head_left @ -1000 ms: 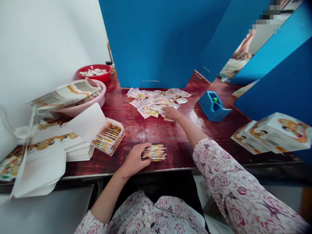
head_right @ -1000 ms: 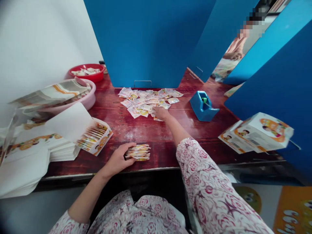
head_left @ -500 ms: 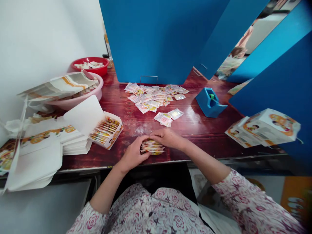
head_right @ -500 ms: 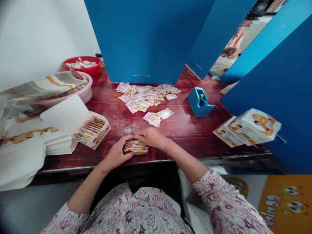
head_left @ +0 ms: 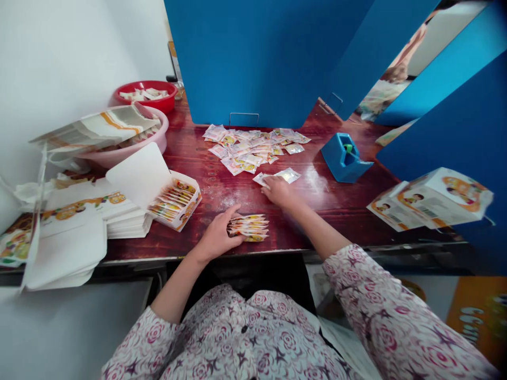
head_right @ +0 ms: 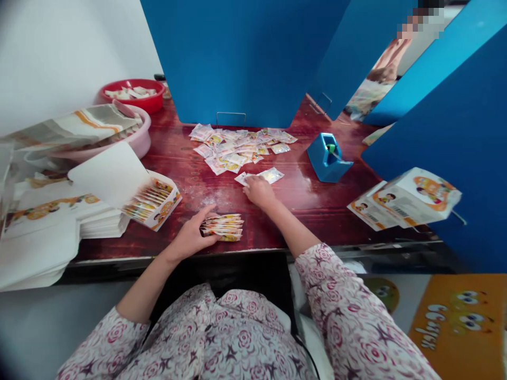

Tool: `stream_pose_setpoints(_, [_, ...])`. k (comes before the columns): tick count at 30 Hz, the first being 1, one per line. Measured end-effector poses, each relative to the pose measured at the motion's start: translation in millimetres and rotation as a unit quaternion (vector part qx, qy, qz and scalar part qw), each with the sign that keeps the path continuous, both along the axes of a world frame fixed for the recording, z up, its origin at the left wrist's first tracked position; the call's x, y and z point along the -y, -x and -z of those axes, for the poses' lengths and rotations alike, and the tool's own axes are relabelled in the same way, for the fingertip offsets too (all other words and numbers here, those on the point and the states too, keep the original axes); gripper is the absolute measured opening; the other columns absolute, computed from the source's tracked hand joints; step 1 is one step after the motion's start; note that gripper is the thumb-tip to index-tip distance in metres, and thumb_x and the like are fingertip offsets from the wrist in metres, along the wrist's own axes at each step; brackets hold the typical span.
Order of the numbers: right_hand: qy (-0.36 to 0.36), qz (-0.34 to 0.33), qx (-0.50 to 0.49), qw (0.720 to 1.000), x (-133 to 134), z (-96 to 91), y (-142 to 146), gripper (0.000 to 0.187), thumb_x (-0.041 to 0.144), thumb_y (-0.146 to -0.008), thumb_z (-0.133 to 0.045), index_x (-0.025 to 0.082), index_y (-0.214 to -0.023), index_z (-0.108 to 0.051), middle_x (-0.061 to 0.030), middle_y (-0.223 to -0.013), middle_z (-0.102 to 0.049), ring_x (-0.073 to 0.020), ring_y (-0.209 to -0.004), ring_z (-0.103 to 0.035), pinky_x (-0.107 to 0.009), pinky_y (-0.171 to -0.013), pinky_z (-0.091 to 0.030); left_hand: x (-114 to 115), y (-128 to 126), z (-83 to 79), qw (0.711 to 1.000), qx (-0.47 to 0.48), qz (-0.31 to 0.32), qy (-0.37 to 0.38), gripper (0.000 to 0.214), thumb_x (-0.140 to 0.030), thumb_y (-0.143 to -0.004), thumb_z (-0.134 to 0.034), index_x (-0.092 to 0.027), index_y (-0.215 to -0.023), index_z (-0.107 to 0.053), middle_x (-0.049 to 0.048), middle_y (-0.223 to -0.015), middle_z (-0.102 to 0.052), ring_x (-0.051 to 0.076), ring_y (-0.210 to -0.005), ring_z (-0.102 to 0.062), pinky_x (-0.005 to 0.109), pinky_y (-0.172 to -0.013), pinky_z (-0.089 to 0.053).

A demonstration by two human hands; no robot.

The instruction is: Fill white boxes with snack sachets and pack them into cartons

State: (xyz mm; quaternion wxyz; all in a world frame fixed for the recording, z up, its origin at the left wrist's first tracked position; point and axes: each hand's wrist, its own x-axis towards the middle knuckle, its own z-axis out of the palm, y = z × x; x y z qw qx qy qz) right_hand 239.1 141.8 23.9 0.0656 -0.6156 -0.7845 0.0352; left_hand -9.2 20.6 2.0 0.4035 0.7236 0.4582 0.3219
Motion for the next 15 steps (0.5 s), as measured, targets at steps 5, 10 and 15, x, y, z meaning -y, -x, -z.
stream_pose_setpoints(5, [0.003, 0.011, -0.166, 0.986, 15, -3.1, 5, 0.033, 0.024, -0.097, -0.044, 0.015, -0.114, -0.072, -0.0107, -0.108, -0.074, -0.0245, -0.098, -0.068, -0.033, -0.091, -0.049, 0, 0, 1.0, 1.0, -0.002, 0.004, 0.006, 0.072, -0.023, -0.072, -0.073, -0.017, -0.139, -0.047, 0.0127, -0.129, -0.065, 0.027, -0.12, -0.061, 0.045, -0.108, -0.046])
stream_pose_setpoints(10, [0.155, -0.164, -0.24, 0.944, 66, -25.8, 30, 0.039, 0.045, -0.099, -0.045, 0.021, -0.092, -0.075, -0.0041, -0.087, -0.074, -0.0194, -0.08, -0.065, -0.03, -0.078, -0.05, 1, -1, 7.9, 1.0, 0.026, -0.014, -0.002, 0.083, -0.026, -0.074, -0.071, -0.017, -0.148, -0.034, 0.0172, -0.144, -0.051, 0.029, -0.125, -0.058, 0.046, -0.109, -0.045])
stream_pose_setpoints(15, [0.208, -0.235, -0.229, 0.921, 84, -34.8, 37, 0.047, 0.05, -0.102, -0.038, 0.019, -0.102, -0.074, -0.0052, -0.098, -0.074, -0.0186, -0.085, -0.065, -0.028, -0.079, -0.05, -1, 0, 7.3, 0.999, 0.037, 0.001, -0.013, 0.093, -0.024, -0.073, -0.071, -0.016, -0.154, -0.026, 0.0185, -0.154, -0.041, 0.03, -0.136, -0.049, 0.047, -0.115, -0.04])
